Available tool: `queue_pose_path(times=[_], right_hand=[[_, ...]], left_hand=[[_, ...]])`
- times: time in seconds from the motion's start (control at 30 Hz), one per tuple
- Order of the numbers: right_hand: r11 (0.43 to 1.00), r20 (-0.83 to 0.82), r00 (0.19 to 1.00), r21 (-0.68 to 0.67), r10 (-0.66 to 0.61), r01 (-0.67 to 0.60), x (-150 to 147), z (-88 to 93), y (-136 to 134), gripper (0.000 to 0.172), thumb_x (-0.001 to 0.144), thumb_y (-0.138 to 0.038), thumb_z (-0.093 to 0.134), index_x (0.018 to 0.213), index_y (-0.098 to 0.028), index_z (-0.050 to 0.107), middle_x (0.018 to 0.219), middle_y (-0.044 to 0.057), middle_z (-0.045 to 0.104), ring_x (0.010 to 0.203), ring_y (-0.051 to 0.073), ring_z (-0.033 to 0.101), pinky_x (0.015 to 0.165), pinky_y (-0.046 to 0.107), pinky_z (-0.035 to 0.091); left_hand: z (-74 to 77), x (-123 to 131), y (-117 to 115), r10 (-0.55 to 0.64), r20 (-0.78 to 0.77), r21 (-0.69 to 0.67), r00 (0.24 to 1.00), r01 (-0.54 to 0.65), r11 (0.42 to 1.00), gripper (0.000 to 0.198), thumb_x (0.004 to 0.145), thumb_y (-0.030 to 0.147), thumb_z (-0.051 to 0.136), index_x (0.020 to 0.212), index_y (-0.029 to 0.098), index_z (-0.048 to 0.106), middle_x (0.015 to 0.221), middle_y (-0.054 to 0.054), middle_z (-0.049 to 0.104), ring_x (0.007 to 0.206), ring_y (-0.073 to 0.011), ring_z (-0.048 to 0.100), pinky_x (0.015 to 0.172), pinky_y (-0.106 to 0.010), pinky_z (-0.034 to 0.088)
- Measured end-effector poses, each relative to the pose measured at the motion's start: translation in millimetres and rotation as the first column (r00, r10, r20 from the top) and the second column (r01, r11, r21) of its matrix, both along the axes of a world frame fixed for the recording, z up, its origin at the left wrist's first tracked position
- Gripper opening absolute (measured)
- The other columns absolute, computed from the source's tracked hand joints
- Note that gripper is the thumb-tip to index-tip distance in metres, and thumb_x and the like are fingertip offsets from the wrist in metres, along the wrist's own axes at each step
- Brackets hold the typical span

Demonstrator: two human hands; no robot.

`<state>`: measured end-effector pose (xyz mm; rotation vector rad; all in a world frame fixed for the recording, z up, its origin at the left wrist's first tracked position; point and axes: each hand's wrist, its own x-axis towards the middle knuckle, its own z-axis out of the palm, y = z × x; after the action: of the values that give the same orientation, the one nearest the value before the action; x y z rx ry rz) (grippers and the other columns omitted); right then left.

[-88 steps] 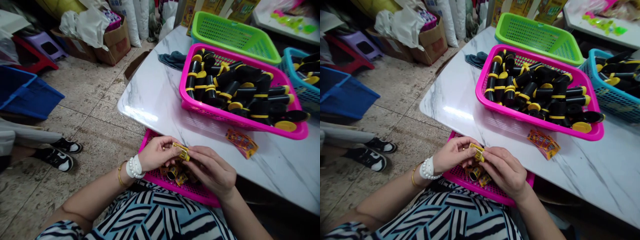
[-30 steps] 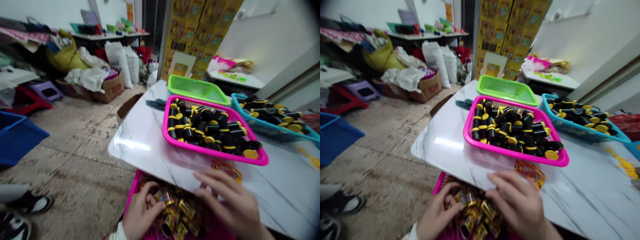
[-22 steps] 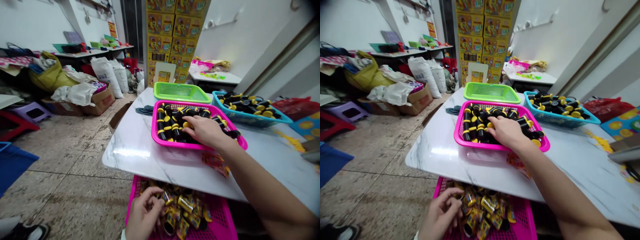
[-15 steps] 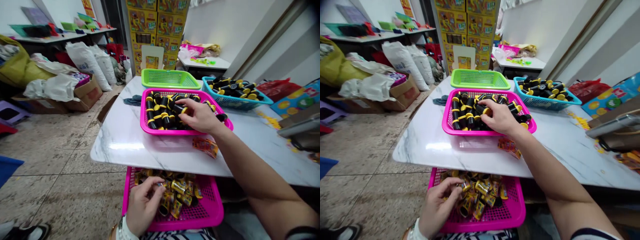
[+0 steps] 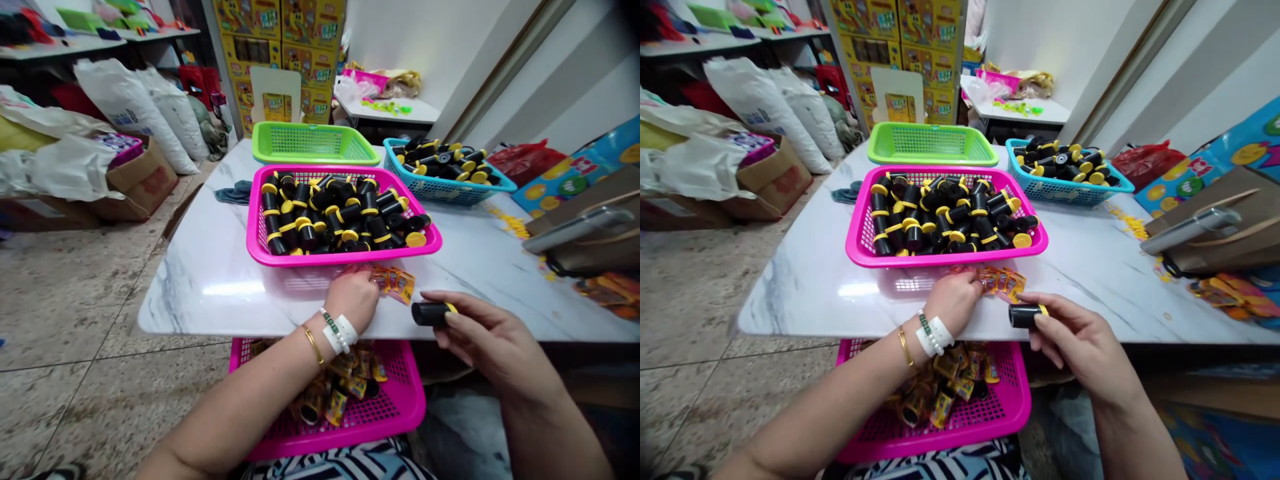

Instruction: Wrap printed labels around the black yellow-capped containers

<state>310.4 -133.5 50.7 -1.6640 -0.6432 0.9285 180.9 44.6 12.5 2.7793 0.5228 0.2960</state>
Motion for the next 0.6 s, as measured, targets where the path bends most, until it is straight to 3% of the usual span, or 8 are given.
queue_pose_path(times=[0.13,0.23,0.33,0.43,0.53,0.6], right_hand=[[1.0,-0.24,0.971,0.006,-0.001,0.002,-3.0,-15.4,0.1,0.036,0.084,-0.054,0.069,0.091,-0.018,0.068,0.068,0.005,0.068,0.042,0.011,0.05,0.031,0.019,0.033],[0.994,-0.33,0.942,-0.07,0.054,-0.082,-12.1,-22.6,7.9,0.043,0.087,-0.06,0.065,0.075,-0.019,0.063,0.063,0.002,0.063,0.041,0.01,0.046,0.031,0.018,0.027],[0.966,-0.262,0.937,-0.057,0.23,-0.253,-25.3,-26.1,19.9,0.053,0.087,-0.067,0.062,0.077,-0.016,0.07,0.059,0.001,0.061,0.049,0.011,0.052,0.045,0.022,0.043],[0.889,-0.177,0.876,-0.019,0.448,-0.458,-40.3,-26.3,34.3,0.052,0.086,-0.065,0.065,0.074,-0.015,0.073,0.066,0.003,0.066,0.063,0.014,0.058,0.061,0.025,0.05],[0.835,-0.189,0.826,-0.043,0.532,-0.548,-54.9,-24.8,45.3,0.033,0.085,-0.048,0.074,0.079,-0.016,0.077,0.076,0.002,0.072,0.071,0.014,0.061,0.071,0.026,0.051],[0.846,-0.203,0.836,-0.056,0.51,-0.53,-63.2,-23.9,49.0,0.025,0.084,-0.04,0.074,0.082,-0.016,0.079,0.078,0.002,0.073,0.073,0.014,0.062,0.073,0.027,0.052]], left_hand=[[-6.2,-33.3,-7.0,-0.042,0.057,0.065,0.997,0.038,0.997,0.022,0.099,0.01,0.048,0.094,0.011,0.069,0.092,-0.012,0.067,0.086,-0.0221,0.067,0.076,-0.035,0.059],[-4.0,-70.2,-12.1,-0.142,0.352,0.243,0.925,0.056,0.968,0.024,0.102,0.012,0.044,0.111,0.01,0.066,0.093,-0.012,0.07,0.079,-0.0201,0.066,0.066,-0.033,0.059],[4.5,-101.0,-15.4,-0.332,0.465,0.348,0.821,0.175,0.921,0.03,0.099,0.007,0.046,0.126,0.004,0.059,0.096,-0.014,0.074,0.073,-0.0193,0.065,0.06,-0.033,0.058],[8.6,-120.0,-18.9,-0.429,0.44,0.32,0.789,0.309,0.896,0.035,0.097,0.005,0.046,0.13,0.002,0.057,0.098,-0.015,0.075,0.074,-0.0194,0.067,0.062,-0.032,0.06],[1.8,-130.9,-25.9,-0.418,0.452,0.267,0.788,0.327,0.906,0.037,0.096,0.006,0.048,0.132,0.004,0.057,0.098,-0.015,0.076,0.078,-0.02,0.069,0.067,-0.033,0.062],[-4.8,-134.4,-32.5,-0.236,0.534,0.148,0.812,0.186,0.971,0.036,0.096,0.009,0.054,0.131,0.01,0.059,0.102,-0.014,0.075,0.084,-0.0203,0.071,0.072,-0.034,0.062]])
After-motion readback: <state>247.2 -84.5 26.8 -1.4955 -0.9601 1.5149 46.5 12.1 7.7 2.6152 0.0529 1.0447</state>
